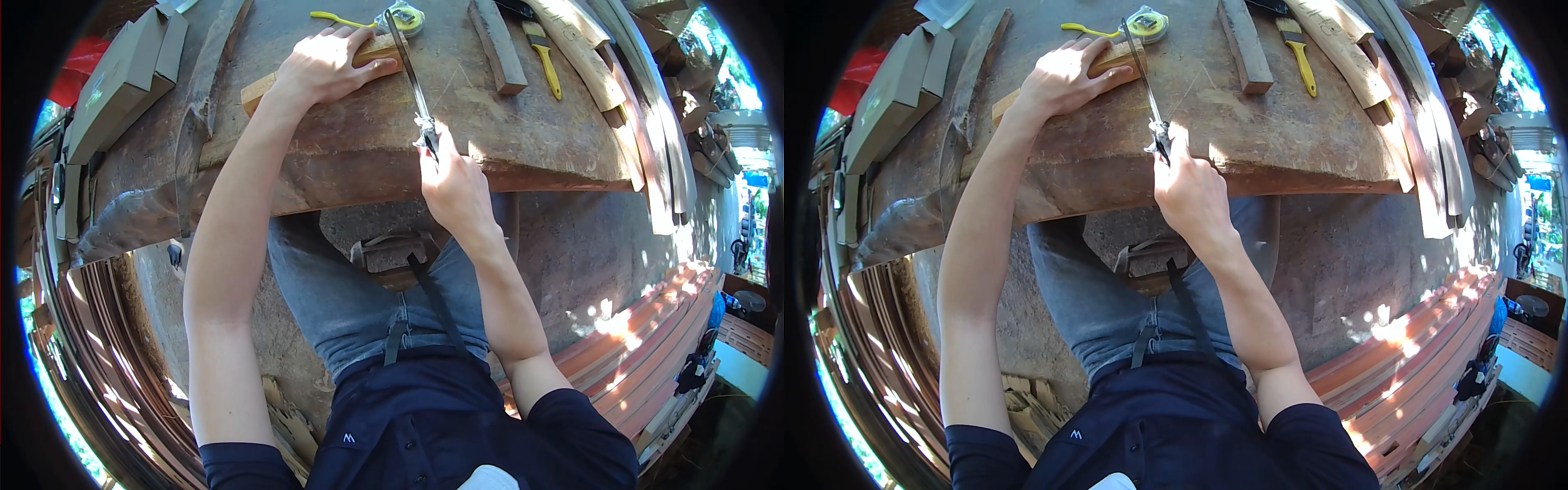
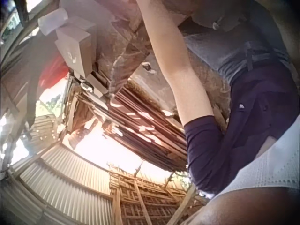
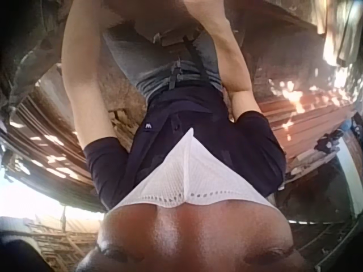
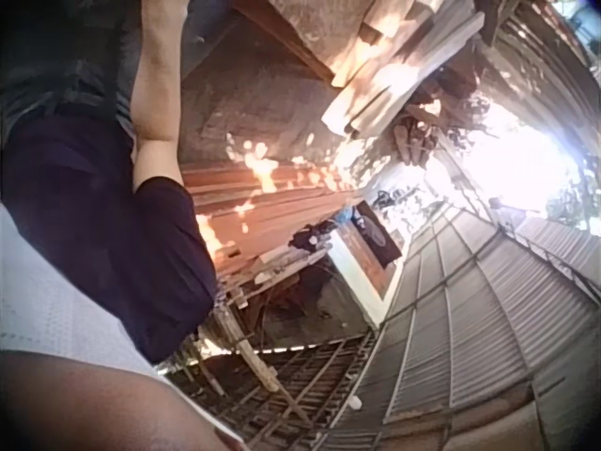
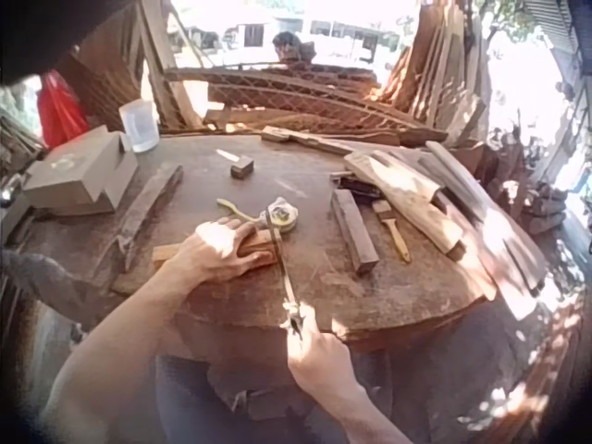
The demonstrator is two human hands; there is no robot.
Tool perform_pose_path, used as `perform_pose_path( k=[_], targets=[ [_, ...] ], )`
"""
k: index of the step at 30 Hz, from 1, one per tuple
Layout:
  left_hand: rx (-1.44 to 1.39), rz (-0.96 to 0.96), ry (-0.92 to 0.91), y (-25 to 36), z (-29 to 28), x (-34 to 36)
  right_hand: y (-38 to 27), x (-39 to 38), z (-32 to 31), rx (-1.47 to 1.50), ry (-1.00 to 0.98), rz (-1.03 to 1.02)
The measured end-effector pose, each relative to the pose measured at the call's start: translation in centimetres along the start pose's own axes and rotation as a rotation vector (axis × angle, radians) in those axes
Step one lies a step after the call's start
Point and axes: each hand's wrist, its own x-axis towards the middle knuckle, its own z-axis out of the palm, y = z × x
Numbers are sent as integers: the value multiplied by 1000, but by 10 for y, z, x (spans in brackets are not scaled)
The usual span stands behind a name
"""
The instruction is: The person is using a hand saw to cut a piece of wood on a workshop workbench.
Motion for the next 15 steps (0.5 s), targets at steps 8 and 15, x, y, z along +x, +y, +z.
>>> perform_pose_path(
  k=[8, 15],
  targets=[
    [-114, -22, -164, -5, -15, 12, -4, 14, -2, -30, -28, -66],
    [4, -3, -30, -6, 3, 11, -9, 15, -8, -76, -11, -71]
  ],
)
